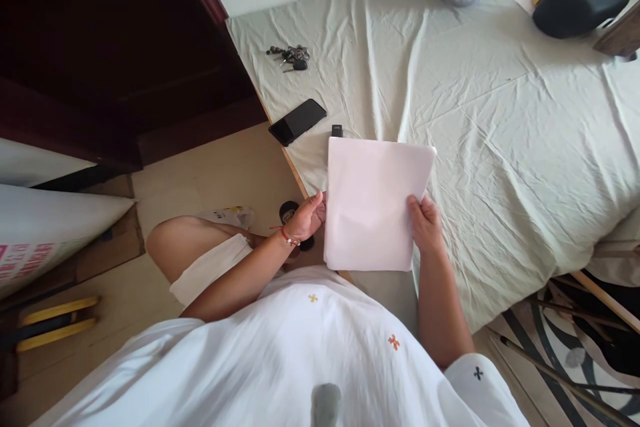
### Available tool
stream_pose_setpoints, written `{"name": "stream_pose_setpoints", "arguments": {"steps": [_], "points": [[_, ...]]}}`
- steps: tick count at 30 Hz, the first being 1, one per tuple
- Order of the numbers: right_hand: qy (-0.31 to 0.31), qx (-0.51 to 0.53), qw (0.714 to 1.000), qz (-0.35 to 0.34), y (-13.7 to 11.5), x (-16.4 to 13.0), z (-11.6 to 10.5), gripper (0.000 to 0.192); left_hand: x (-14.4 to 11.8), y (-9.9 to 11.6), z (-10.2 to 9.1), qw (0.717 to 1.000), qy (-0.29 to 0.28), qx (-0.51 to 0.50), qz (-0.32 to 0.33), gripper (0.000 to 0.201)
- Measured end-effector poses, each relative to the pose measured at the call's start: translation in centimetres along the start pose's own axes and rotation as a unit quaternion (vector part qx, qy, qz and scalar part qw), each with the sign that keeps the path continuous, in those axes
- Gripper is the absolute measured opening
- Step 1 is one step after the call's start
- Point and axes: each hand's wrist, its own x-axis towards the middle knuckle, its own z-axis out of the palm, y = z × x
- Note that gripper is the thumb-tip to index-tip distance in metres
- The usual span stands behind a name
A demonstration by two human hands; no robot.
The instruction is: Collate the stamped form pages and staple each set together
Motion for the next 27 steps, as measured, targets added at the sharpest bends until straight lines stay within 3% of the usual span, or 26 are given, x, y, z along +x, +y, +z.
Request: {"name": "stream_pose_setpoints", "arguments": {"steps": [3, 7, 12, 17, 22, 24, 27], "points": [[-0.029, -0.025, 0.999, -0.02, 0.5, 1.4, 1.9, 0.034, 0.5, -0.3, -0.5, 0.998, 0.055, 0.028, 0.009, 0.046], [0.008, -0.039, 0.999, -0.026, 1.6, 2.0, 2.4, 0.035, 1.4, -0.9, -1.0, 0.99, 0.12, 0.057, 0.041, 0.049], [0.009, 0.002, 1.0, 0.0, 2.2, 2.3, 1.7, 0.037, 1.8, -1.3, -1.1, 0.986, 0.128, 0.09, 0.062, 0.05], [0.017, -0.082, 0.996, -0.023, 1.9, 2.0, 1.8, 0.035, 1.8, -1.4, -1.3, 0.98, 0.146, 0.09, 0.1, 0.046], [0.113, -0.188, 0.972, -0.083, 1.9, 2.0, 1.1, 0.036, 1.9, -1.4, -1.1, 0.98, 0.13, 0.098, 0.114, 0.047], [0.18, -0.13, 0.97, -0.095, 2.0, 2.4, 0.3, 0.036, 1.9, -1.4, -1.0, 0.983, 0.125, 0.078, 0.11, 0.047], [0.252, 0.062, 0.963, -0.076, 2.1, 3.2, -1.3, 0.037, 1.8, -1.4, -1.0, 0.988, 0.116, 0.053, 0.084, 0.05]]}}
